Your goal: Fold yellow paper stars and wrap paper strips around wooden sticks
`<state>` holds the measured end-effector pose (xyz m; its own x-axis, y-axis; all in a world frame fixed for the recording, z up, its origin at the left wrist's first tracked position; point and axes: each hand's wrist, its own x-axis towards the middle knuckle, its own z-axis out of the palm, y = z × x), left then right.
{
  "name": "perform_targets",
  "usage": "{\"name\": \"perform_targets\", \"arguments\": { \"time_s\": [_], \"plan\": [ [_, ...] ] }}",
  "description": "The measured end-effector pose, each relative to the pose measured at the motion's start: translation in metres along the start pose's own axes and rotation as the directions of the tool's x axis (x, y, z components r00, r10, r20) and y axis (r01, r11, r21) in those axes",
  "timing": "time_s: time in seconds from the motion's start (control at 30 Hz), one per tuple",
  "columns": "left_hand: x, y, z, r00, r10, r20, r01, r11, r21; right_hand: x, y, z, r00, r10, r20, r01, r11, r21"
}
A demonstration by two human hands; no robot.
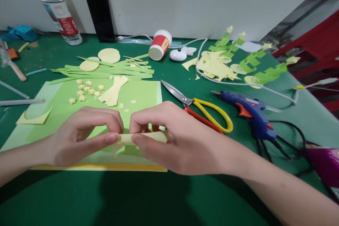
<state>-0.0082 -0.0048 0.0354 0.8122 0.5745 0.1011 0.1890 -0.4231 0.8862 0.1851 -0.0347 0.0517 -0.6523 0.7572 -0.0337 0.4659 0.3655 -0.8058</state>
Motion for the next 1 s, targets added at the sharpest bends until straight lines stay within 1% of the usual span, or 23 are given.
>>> {"name": "perform_targets", "arguments": {
  "time_s": [0.13,0.27,0.33,0.47,0.53,0.63,0.7,0.8,0.9,1.0],
  "plan": [
    [0.000,-0.003,0.003,0.999,0.039,0.012,-0.040,0.997,0.067,-0.002,0.000,0.001,1.000,-0.016,-0.011,0.015,0.999,-0.031],
    [0.000,-0.004,0.007,0.997,0.071,0.001,-0.071,0.995,0.072,-0.001,0.000,0.005,0.999,-0.010,-0.043,0.009,0.999,-0.037],
    [0.000,-0.003,0.007,0.998,0.065,-0.021,-0.063,0.996,0.068,0.001,0.000,0.007,0.997,0.002,-0.080,-0.004,1.000,-0.025],
    [0.000,-0.001,0.004,0.999,0.030,-0.041,-0.027,0.996,0.085,0.001,-0.002,0.009,0.979,0.052,-0.197,-0.053,0.999,0.001],
    [0.000,0.000,0.004,0.998,0.040,-0.050,-0.034,0.993,0.113,0.001,-0.003,0.009,0.973,0.053,-0.224,-0.053,0.999,0.006],
    [0.000,-0.002,0.004,0.993,0.103,-0.050,-0.095,0.985,0.145,-0.001,-0.003,0.009,0.977,0.041,-0.211,-0.041,0.999,0.005],
    [0.000,-0.004,0.004,0.991,0.129,-0.026,-0.124,0.981,0.148,-0.001,-0.003,0.009,0.982,0.034,-0.183,-0.034,0.999,0.002],
    [0.000,-0.005,0.003,0.990,0.137,0.028,-0.140,0.980,0.140,-0.002,-0.003,0.010,0.991,0.026,-0.134,-0.027,1.000,-0.011],
    [0.000,-0.005,0.002,0.986,0.155,0.057,-0.160,0.983,0.090,-0.003,-0.003,0.012,0.995,0.016,-0.097,-0.020,0.999,-0.040],
    [0.000,-0.004,0.003,0.985,0.142,0.093,-0.144,0.990,0.011,-0.002,-0.003,0.012,0.998,-0.005,-0.070,0.000,0.998,-0.064]
  ]
}}
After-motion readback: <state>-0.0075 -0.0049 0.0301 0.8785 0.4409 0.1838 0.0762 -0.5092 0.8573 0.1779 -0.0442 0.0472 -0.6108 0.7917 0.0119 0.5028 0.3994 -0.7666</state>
